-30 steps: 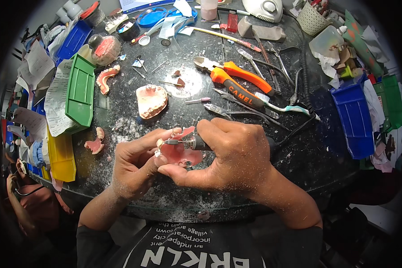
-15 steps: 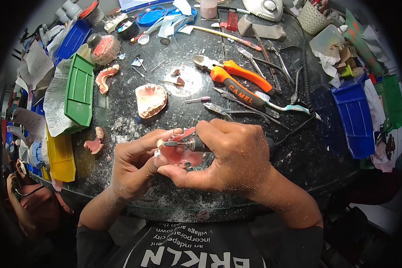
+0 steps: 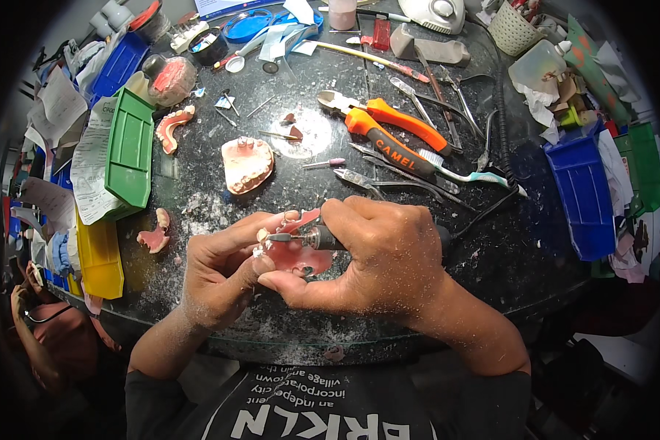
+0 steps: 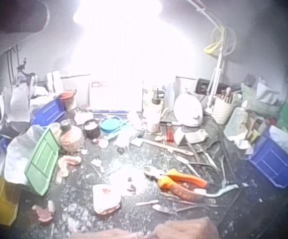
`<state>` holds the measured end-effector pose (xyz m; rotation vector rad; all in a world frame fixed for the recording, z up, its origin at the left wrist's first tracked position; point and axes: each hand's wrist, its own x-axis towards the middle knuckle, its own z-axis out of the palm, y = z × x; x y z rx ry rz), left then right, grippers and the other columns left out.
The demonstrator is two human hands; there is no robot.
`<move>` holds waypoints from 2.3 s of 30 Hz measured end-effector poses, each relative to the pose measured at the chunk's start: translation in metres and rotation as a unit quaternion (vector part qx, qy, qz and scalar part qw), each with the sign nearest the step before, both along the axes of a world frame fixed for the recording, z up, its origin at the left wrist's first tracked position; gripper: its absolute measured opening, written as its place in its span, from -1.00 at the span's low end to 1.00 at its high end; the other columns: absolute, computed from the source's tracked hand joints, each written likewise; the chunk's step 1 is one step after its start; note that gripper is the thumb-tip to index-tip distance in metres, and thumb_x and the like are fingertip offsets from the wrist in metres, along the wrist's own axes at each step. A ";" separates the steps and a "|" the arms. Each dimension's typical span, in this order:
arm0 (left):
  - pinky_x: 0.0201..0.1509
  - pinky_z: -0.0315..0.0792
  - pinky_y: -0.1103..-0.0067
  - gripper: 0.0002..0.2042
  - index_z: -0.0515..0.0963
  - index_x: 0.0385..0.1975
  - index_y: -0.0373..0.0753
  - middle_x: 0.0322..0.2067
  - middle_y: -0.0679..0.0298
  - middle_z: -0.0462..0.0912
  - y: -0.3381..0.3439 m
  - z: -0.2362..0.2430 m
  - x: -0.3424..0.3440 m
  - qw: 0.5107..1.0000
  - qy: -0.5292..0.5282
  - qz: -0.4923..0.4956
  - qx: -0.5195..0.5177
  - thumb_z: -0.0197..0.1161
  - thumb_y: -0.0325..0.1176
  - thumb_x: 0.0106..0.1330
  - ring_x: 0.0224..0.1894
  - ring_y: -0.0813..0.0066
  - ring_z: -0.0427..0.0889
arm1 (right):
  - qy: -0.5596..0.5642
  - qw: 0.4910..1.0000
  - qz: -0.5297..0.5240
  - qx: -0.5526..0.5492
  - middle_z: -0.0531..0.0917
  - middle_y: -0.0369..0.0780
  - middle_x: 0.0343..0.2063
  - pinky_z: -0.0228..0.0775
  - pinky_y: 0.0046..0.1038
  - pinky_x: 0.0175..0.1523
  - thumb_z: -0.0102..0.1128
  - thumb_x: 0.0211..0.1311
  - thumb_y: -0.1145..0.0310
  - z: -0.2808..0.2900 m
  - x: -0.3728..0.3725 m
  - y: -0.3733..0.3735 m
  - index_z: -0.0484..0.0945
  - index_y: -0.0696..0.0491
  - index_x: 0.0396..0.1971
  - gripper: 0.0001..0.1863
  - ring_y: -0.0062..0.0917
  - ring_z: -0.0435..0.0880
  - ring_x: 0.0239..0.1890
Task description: The person tests a denture on a dental cast, inserts a bit into a rotary tool, and grinds the denture using the rotary tool while brushing it and fitting it back onto the cast.
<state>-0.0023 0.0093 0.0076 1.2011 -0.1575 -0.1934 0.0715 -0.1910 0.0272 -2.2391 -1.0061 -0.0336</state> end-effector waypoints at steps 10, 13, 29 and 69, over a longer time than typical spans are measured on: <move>0.21 0.48 0.46 -0.65 0.47 0.14 -0.35 0.18 -0.05 0.42 0.000 -0.001 -0.001 1.000 -0.007 0.001 0.001 0.13 -0.59 0.35 0.16 0.29 0.52 | -0.006 1.000 -0.002 -0.011 0.47 -0.22 -0.73 0.35 -0.47 -0.61 0.58 -0.30 -0.08 0.000 -0.001 0.001 0.45 0.14 -0.62 -0.40 -0.49 0.52 -0.72; 0.21 0.48 0.45 -0.66 0.47 0.13 -0.35 0.18 -0.06 0.42 0.000 -0.002 0.000 1.000 -0.007 0.000 -0.004 0.12 -0.60 0.35 0.16 0.27 0.52 | -0.011 1.000 0.000 0.000 0.47 -0.22 -0.73 0.35 -0.47 -0.62 0.58 -0.31 -0.09 -0.001 0.000 0.001 0.45 0.15 -0.62 -0.39 -0.48 0.53 -0.73; 0.21 0.48 0.47 -0.65 0.47 0.14 -0.35 0.18 -0.03 0.44 0.000 -0.002 0.000 1.000 -0.005 0.000 0.005 0.12 -0.61 0.35 0.14 0.31 0.53 | -0.011 1.000 0.004 0.002 0.47 -0.21 -0.73 0.34 -0.46 -0.62 0.58 -0.29 -0.06 -0.002 -0.001 0.001 0.46 0.14 -0.62 -0.41 -0.49 0.52 -0.73; 0.14 0.54 0.40 -0.62 0.43 0.15 -0.44 0.11 -0.11 0.46 -0.002 0.003 0.002 0.999 -0.008 0.011 0.044 0.17 -0.55 0.33 0.07 0.23 0.58 | -0.033 0.999 -0.003 -0.002 0.40 -0.27 -0.75 0.27 -0.46 -0.67 0.56 -0.25 -0.11 -0.001 -0.001 0.001 0.40 0.11 -0.66 -0.39 -0.53 0.45 -0.77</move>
